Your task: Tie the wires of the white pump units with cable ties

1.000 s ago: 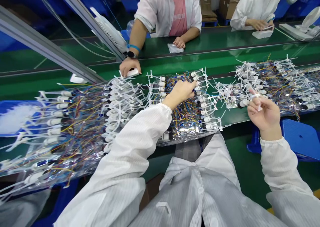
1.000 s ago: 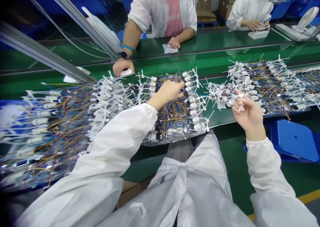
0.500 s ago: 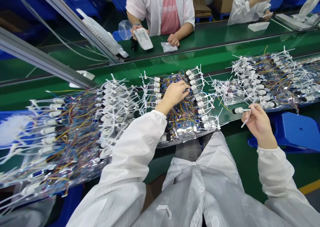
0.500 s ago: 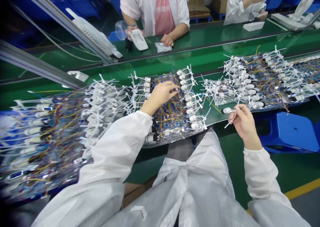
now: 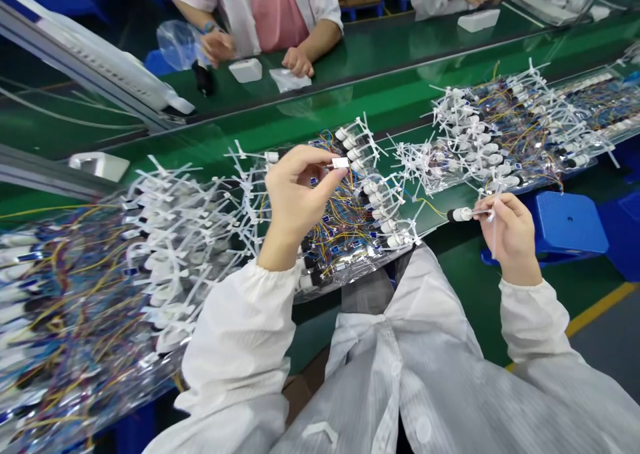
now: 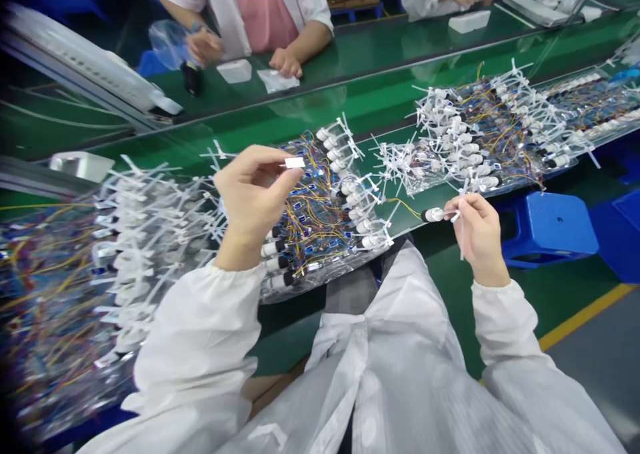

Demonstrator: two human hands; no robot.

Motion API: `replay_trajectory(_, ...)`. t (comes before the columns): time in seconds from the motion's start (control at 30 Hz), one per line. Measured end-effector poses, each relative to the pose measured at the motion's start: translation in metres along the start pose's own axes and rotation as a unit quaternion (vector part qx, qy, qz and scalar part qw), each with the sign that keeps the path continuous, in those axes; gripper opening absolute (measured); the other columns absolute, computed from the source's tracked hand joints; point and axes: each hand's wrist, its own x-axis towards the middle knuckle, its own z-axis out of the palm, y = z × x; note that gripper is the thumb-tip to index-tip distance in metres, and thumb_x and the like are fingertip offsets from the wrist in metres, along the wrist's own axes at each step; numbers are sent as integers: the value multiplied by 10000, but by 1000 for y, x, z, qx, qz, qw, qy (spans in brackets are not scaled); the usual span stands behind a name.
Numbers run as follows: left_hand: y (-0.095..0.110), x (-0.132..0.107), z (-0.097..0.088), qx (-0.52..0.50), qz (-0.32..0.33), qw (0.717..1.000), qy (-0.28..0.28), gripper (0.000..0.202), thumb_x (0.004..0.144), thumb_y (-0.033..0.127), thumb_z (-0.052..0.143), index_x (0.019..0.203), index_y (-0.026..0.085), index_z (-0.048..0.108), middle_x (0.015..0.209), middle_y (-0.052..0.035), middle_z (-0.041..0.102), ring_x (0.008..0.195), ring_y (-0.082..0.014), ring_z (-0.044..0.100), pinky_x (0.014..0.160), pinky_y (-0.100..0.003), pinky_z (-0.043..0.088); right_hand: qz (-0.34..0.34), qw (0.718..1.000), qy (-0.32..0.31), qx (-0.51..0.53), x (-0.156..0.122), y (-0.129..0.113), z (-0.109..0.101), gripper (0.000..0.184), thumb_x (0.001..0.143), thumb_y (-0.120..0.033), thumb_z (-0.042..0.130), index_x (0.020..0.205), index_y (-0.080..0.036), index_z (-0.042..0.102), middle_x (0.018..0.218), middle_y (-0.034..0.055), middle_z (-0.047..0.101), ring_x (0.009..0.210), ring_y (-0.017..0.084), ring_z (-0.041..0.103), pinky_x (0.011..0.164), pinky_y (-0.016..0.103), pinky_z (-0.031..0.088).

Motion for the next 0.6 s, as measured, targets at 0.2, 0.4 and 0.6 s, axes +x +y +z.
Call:
replay_trajectory(0.2,22,-12,16,-108,-54,993,9,298,969,496,842,1046,244,703,1110,-50,812,956,-175,806,873,-340,684,4,998,57,-36,-3,1,3,389,809,-507,977,894,-250,698,745,-42,610,572,101,548,516,259,510)
replay_trajectory(0.4,11,-7,25,-156,-119,980,22,355,963,517,848,1068,232,664,1082,-67,822,915,-172,821,772,-291,682,75,994,75,-12,-2,8,-12,364,897,-507,894,965,-298,603,664,-65,607,446,116,494,409,262,420)
replay_trajectory(0.6,-1,7,40,-184,-164,969,30,322,1013,547,776,1112,263,658,1137,-61,818,938,-167,823,754,-276,691,84,980,91,154,8,-2,-34,361,778,-305,980,961,-300,669,808,-44,633,587,92,453,501,228,445)
